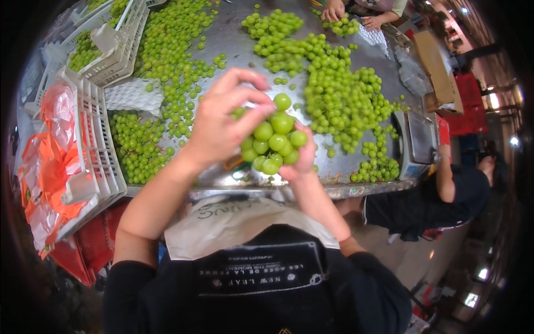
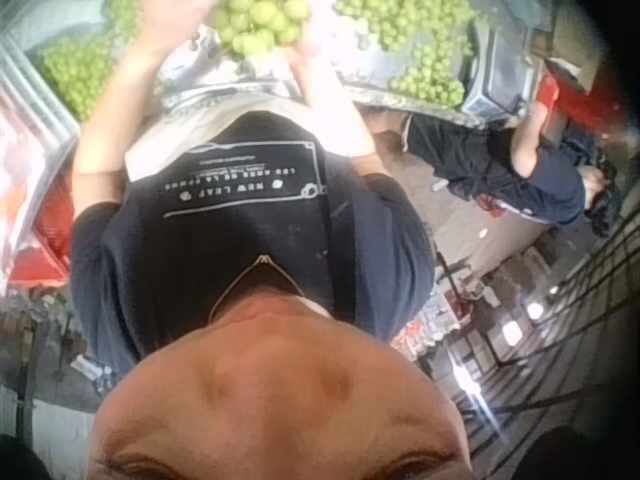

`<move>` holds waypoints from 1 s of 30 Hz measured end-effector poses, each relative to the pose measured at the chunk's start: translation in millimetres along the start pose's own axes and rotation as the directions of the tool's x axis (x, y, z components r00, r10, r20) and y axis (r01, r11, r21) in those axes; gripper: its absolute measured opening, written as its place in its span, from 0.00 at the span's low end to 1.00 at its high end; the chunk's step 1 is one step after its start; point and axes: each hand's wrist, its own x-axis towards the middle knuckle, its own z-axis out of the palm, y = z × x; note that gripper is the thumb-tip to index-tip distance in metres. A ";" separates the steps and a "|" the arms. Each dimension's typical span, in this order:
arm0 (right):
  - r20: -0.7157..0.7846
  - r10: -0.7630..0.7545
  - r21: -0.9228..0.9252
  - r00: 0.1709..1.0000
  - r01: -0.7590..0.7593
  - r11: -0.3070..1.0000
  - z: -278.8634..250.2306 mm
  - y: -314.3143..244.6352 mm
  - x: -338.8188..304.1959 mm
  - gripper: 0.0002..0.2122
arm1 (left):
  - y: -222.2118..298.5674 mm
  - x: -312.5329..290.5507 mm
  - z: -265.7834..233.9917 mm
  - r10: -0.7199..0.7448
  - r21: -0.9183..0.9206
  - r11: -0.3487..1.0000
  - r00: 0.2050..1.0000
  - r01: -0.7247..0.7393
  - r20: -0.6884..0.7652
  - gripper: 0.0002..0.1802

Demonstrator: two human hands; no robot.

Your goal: The person sorts and trims clusters of green grapes by hand and using shears at a stainless steel table, placing the clusters into plastic-lined crates.

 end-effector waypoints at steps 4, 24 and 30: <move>-0.106 -0.066 -0.091 0.992 0.057 0.994 -7.3 -3.2 2.7 0.24 | -52.8 1.4 -56.9 -0.137 0.256 0.954 0.987 0.155 -0.090 0.04; -0.337 -0.325 -0.354 0.884 0.202 0.913 7.4 2.9 7.1 0.23 | -3.6 -11.4 9.9 0.161 0.279 0.944 0.984 -0.175 0.074 0.14; -0.257 -0.276 -0.300 0.926 0.196 0.934 -2.5 -1.1 4.7 0.23 | -8.0 -14.5 9.0 0.158 0.303 0.935 0.981 -0.185 0.113 0.16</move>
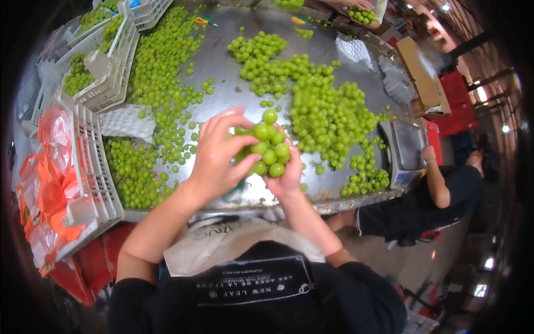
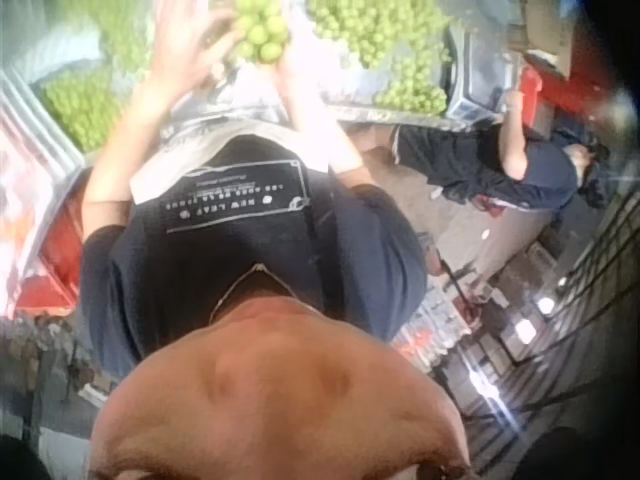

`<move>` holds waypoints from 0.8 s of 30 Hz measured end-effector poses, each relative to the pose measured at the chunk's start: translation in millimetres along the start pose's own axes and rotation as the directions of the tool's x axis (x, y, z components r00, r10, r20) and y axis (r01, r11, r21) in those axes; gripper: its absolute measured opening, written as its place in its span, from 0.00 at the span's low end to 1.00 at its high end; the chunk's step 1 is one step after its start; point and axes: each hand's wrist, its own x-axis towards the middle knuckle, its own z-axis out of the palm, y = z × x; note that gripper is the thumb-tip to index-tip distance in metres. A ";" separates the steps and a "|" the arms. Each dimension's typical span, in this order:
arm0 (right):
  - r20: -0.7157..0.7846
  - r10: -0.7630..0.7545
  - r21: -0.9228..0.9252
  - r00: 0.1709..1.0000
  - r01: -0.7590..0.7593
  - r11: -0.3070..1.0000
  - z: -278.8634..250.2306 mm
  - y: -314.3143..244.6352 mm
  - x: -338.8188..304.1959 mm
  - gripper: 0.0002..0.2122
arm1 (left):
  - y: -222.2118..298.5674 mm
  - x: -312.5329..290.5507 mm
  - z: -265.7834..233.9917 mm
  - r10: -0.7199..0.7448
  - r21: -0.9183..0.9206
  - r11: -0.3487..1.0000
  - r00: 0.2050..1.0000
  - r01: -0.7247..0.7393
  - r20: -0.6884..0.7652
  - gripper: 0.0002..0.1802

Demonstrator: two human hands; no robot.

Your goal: The person sorts and trims clusters of green grapes by hand and using shears at a stainless steel table, placing the clusters into plastic-lined crates.

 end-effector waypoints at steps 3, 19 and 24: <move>-0.127 -0.108 -0.141 0.986 0.090 0.986 10.3 -0.7 -0.3 0.23 | -3.5 -7.2 1.5 -0.277 -0.265 0.930 0.960 0.255 -0.047 0.28; 0.403 -0.360 -0.824 0.841 0.505 0.256 24.7 -34.4 -7.2 0.46 | -10.2 -17.6 28.7 -0.517 -0.871 -0.276 0.701 0.406 0.491 0.38; 0.020 -0.343 -0.298 0.939 0.333 0.895 19.0 -12.6 1.9 0.34 | 16.6 -4.7 21.8 -0.388 -0.863 0.280 0.872 0.421 0.299 0.54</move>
